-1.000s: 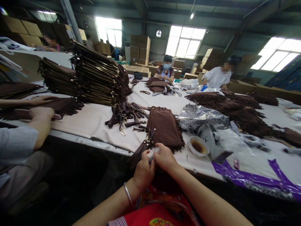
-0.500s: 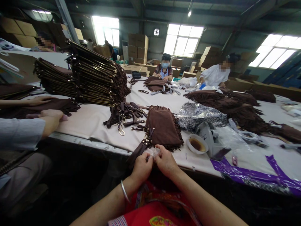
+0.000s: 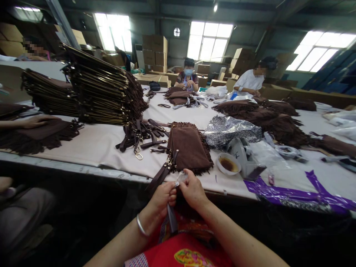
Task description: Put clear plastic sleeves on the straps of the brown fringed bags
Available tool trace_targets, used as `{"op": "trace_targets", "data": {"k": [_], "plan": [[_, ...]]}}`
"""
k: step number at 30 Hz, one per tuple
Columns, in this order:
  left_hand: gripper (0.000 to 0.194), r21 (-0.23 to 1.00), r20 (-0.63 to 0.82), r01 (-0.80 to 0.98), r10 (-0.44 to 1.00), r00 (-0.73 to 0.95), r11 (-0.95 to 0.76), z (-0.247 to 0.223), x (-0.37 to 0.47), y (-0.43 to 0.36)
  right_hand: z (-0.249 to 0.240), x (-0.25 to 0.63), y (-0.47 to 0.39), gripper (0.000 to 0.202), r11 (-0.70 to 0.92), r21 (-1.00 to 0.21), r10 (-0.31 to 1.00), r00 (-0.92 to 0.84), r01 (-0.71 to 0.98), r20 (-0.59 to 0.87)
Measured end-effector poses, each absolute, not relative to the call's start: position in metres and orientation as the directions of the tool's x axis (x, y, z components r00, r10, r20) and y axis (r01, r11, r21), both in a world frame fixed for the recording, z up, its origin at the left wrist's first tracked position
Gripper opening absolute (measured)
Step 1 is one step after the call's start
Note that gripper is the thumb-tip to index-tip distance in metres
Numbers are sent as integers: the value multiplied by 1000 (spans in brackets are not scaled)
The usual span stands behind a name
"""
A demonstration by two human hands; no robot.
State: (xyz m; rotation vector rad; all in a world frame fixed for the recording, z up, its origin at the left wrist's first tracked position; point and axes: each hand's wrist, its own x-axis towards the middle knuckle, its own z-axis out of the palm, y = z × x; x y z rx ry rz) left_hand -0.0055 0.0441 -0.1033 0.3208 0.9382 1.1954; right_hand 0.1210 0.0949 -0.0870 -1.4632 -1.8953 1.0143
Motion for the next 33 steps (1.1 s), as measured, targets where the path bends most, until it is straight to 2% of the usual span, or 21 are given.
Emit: {"op": "trace_targets", "data": {"k": [5,9,11,15,18,20,22,24,26,28,30,31,33], "plan": [[15,369,-436,-825,863,253,428,-105,-4,46,-84,114,88,57,38,-853,984,-168,521,-58],[11,120,-372,-870,834,408,479,-103,-5,45,-82,110,84,59,16,-869,986,-151,495,-67],[12,74,-381,-868,818,430,491,-101,-4,44,-82,111,84,59,57,-844,984,-175,533,-44],[30,65,-444,-867,793,418,493,-99,0,42,-85,113,86,56,86,-805,975,-215,587,-52],[36,61,-406,-846,788,463,529,-96,-1,42,-87,119,87,60,75,-807,961,-259,586,-99],[36,95,-364,-828,793,489,553,-95,-3,42,-87,126,86,68,63,-807,953,-275,587,-126],[31,184,-371,-820,811,452,541,-94,-3,42,-84,134,83,73,55,-803,966,-236,593,-108],[23,325,-410,-810,844,345,488,-92,-1,40,-80,141,79,61,53,-804,984,-166,592,-57],[20,492,-421,-756,878,227,431,-89,4,36,-76,143,74,38,42,-829,983,-170,558,-65],[24,684,-374,-627,917,137,373,-86,10,33,-75,142,70,38,-46,-884,950,-252,466,-183],[26,876,-253,-414,967,43,247,-82,14,29,-76,138,67,43,-206,-924,892,-326,324,-313],[26,942,-168,-295,986,4,162,-81,15,28,-77,137,67,41,-285,-928,872,-338,241,-355],[28,991,-57,-119,998,-36,52,-81,12,29,-79,138,70,35,-400,-913,849,-343,79,-402]]}}
